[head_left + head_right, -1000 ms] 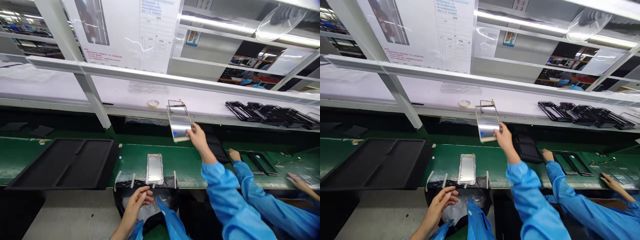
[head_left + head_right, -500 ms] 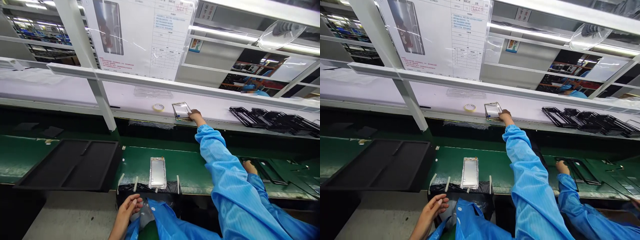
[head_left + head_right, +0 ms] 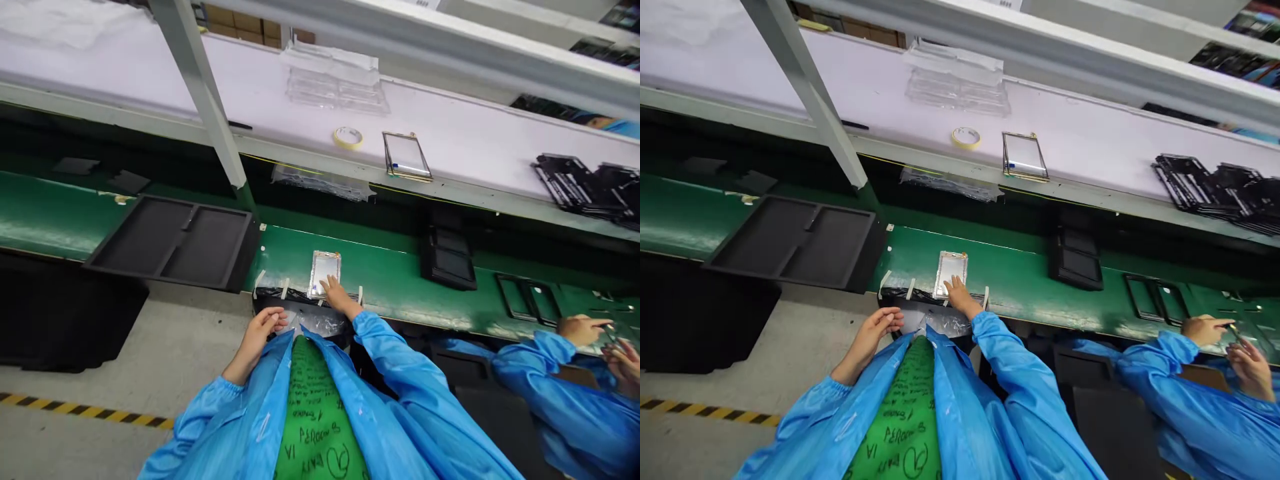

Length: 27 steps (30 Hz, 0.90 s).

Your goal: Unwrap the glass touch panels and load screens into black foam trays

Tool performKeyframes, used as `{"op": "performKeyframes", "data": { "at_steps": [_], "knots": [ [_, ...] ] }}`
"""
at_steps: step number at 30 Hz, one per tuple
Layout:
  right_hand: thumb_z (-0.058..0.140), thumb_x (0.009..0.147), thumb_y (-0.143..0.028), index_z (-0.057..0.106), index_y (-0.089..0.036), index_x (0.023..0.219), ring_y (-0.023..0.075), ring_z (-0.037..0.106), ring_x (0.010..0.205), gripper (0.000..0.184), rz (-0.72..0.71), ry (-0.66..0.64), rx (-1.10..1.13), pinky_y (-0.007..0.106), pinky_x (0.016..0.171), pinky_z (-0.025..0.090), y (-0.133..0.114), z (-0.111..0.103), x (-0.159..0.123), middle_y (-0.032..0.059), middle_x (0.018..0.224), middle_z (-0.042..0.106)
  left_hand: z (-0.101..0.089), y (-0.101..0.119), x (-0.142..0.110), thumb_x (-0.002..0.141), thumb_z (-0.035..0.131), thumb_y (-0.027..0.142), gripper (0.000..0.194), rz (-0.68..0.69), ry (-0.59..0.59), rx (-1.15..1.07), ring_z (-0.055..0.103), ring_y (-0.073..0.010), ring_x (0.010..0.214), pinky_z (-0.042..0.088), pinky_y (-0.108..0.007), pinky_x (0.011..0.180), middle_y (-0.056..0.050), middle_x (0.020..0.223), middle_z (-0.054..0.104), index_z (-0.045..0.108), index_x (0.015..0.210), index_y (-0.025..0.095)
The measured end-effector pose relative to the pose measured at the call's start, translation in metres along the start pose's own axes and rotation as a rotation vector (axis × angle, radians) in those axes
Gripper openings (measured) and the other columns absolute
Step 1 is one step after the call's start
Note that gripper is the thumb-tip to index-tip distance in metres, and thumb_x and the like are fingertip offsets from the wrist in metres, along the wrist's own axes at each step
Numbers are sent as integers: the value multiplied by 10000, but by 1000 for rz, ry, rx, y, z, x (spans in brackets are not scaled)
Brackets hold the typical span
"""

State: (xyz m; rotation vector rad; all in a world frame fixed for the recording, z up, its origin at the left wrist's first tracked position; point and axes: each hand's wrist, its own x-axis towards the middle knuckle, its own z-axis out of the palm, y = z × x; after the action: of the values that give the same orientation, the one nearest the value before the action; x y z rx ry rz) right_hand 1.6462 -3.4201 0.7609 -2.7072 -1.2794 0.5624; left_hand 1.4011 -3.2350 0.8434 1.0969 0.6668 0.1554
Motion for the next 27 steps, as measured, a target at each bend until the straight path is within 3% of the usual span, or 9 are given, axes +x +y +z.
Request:
{"op": "performKeyframes", "data": {
  "at_steps": [2, 4, 8, 14, 18, 22, 25, 27],
  "knots": [
    [435, 856, 40, 417, -86, 1505, 341, 236, 1521, 661, 42, -74, -93, 510, 1205, 280, 1, 31, 15, 278, 1608, 261, -3, -3, -4, 668, 831, 497, 488, -9, -8, 9, 712, -237, 831, 536, -341, 768, -124, 950, 764, 723, 981, 139],
    [432, 867, 35, 409, -84, 1505, 358, 212, 1525, 649, 50, -94, -143, 544, 1193, 282, 5, 44, 27, 299, 1604, 237, -6, -5, -8, 672, 830, 489, 477, -17, -12, 4, 710, -234, 829, 541, -341, 767, -117, 944, 764, 719, 981, 143],
    [477, 873, -9, 379, -42, 1507, 420, 192, 1515, 643, 23, -99, -163, 620, 1156, 292, 7, 51, 36, 361, 1573, 235, -19, -11, -15, 680, 822, 484, 475, -21, 3, -2, 711, -233, 828, 540, -343, 769, -115, 943, 760, 713, 988, 141],
    [492, 864, -48, 348, -89, 1535, 487, 258, 1474, 687, 28, -119, -191, 689, 1038, 393, -4, 57, 44, 369, 1556, 270, -38, -19, -16, 693, 808, 476, 484, -15, 18, -1, 716, -237, 837, 540, -347, 777, -133, 971, 758, 703, 1013, 129],
    [454, 860, -13, 375, -97, 1522, 467, 309, 1459, 672, 30, -109, -180, 652, 1054, 402, -7, 53, 42, 352, 1547, 309, -40, -27, -10, 682, 810, 475, 467, -25, -21, 23, 717, -234, 822, 543, -341, 761, -127, 958, 758, 707, 983, 133],
    [424, 898, -39, 351, -116, 1538, 366, 458, 1375, 649, 71, -64, -118, 546, 1103, 407, 3, 46, 36, 304, 1457, 466, -41, -36, -3, 711, 786, 458, 409, -37, -64, 83, 717, -219, 819, 541, -326, 758, -112, 959, 759, 708, 969, 151],
    [433, 922, -67, 363, -129, 1528, 307, 454, 1377, 614, 174, -17, -69, 471, 1140, 379, 15, 41, 36, 258, 1474, 472, -46, -45, 4, 734, 755, 452, 389, -49, -86, 124, 716, -211, 830, 547, -324, 769, -99, 968, 757, 696, 985, 160],
    [478, 924, -107, 413, -65, 1479, 313, 462, 1369, 560, 303, 11, -29, 444, 1127, 391, 22, 41, 39, 283, 1477, 458, -50, -52, 11, 766, 715, 445, 367, -55, -90, 171, 717, -207, 844, 551, -326, 778, -95, 982, 755, 686, 1002, 165]
  ]
}}
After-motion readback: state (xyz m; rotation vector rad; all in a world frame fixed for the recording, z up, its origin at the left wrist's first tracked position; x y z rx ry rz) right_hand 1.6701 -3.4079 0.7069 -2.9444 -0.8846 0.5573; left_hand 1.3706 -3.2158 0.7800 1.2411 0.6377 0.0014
